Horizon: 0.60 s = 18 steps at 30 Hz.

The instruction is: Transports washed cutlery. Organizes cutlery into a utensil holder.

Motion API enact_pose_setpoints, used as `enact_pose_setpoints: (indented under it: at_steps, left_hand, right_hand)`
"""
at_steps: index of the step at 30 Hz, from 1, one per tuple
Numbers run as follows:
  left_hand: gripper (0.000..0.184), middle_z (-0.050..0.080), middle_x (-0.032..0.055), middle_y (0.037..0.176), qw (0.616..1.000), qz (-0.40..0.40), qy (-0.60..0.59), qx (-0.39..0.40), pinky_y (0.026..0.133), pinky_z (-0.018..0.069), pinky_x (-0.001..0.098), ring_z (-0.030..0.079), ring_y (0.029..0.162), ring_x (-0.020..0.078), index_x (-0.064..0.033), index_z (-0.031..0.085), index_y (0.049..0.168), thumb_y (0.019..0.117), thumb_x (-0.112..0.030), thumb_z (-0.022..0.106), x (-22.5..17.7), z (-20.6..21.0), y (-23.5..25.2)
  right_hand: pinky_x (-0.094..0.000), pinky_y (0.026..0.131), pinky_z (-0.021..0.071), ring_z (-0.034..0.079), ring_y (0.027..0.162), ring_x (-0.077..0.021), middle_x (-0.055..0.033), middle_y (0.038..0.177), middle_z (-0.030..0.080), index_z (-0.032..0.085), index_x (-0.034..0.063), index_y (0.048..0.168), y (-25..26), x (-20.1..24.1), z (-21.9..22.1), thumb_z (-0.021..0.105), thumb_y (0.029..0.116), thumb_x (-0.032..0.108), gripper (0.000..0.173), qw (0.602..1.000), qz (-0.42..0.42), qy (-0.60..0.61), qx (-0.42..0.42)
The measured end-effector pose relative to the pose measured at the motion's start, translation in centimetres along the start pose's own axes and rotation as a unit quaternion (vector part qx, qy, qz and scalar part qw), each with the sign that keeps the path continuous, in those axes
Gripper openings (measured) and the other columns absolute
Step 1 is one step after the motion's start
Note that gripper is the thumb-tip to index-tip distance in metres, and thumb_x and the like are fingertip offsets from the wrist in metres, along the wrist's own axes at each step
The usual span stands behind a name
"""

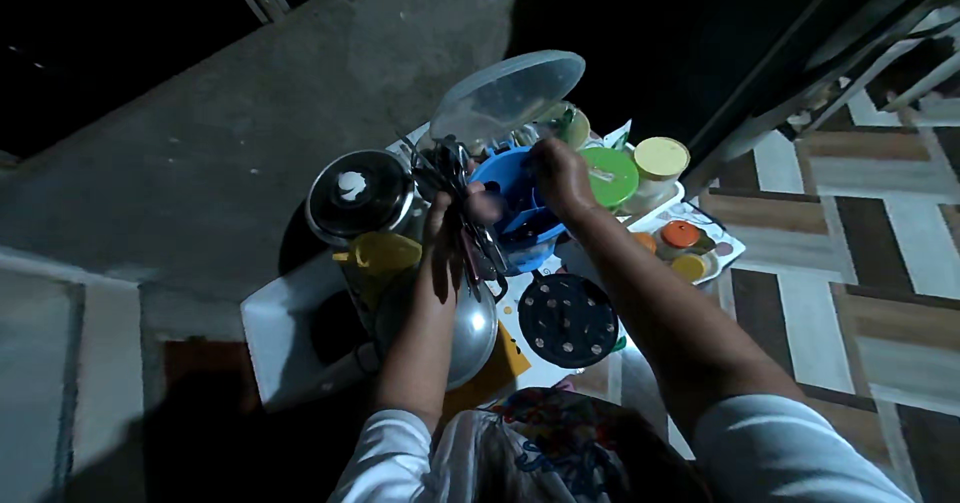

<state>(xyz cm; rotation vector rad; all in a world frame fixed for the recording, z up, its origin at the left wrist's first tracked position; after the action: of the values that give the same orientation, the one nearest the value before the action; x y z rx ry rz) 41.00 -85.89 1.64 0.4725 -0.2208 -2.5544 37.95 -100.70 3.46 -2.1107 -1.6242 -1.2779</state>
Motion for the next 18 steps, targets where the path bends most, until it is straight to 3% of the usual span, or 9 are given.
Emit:
enact_pose_setpoints:
  at_steps: [4,7,10,14,18]
  left_hand:
    - [0.053,0.071,0.0075,0.084,1.0,-0.023,0.017,-0.008,0.07,0.0609,0.0359,0.071,0.071,0.0214,-0.0089,0.063,0.12,0.0729,-0.016,0.085,-0.4,0.2,-0.1]
    - [0.052,0.071,0.0096,0.086,0.999,-0.039,0.007,0.003,0.073,0.0608,0.0375,0.071,0.074,0.023,-0.0072,0.062,0.124,0.0765,-0.014,0.082,-0.5,-0.1,-0.1]
    - [0.053,0.071,0.0086,0.084,0.999,-0.032,0.016,-0.028,0.072,0.061,0.0364,0.071,0.072,0.0221,-0.0073,0.061,0.123,0.0751,-0.015,0.084,-0.5,-0.4,-0.2]
    - [0.052,0.071,0.0074,0.085,0.998,-0.034,0.04,-0.038,0.072,0.0612,0.0359,0.071,0.072,0.0211,-0.008,0.061,0.122,0.0755,-0.016,0.083,-0.7,-0.6,-0.1]
    - [0.053,0.071,0.0064,0.084,0.996,-0.042,0.062,-0.052,0.07,0.0612,0.035,0.071,0.072,0.0201,-0.0094,0.06,0.12,0.0745,-0.018,0.084,-0.9,-0.9,-0.2]
  right_hand:
    - [-0.0595,0.101,0.0496,0.066,0.113,-0.0428,-0.0264,0.117,0.069,0.067,-0.0054,0.118,-0.3,-2.5,2.8,0.053,0.1016,0.004,0.024,0.993,0.035,-0.036,0.106]
    - [-0.065,0.098,0.0488,0.066,0.112,-0.0462,-0.0271,0.115,0.07,0.069,-0.0035,0.117,-0.9,-3.8,3.9,0.057,0.0991,0.003,0.023,0.983,0.052,-0.06,0.166]
    - [-0.0654,0.101,0.0475,0.063,0.117,-0.0476,-0.0289,0.122,0.066,0.065,-0.0033,0.126,-1.9,-3.7,4.2,0.061,0.0983,0.005,0.029,0.973,0.069,-0.082,0.203]
    - [-0.0699,0.096,0.0452,0.06,0.117,-0.05,-0.0292,0.12,0.066,0.072,-0.0032,0.113,-3.4,-1.1,4.9,0.068,0.0932,0.007,0.023,0.965,-0.005,-0.139,0.222]
    - [-0.0703,0.098,0.0427,0.06,0.119,-0.0488,-0.0268,0.124,0.066,0.072,0.0018,0.118,-4.7,-1.1,8.1,0.062,0.094,0.0,0.026,0.918,-0.016,-0.217,0.333]
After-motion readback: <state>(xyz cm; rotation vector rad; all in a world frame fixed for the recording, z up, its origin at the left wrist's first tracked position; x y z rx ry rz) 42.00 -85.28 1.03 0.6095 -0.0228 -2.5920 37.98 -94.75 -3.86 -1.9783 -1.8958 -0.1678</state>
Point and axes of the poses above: each hand's wrist, its own y-axis towards the middle knuckle, its own z-axis out of the palm, x = y × z, the point moved 10 cm from there along y, towards the middle knuckle
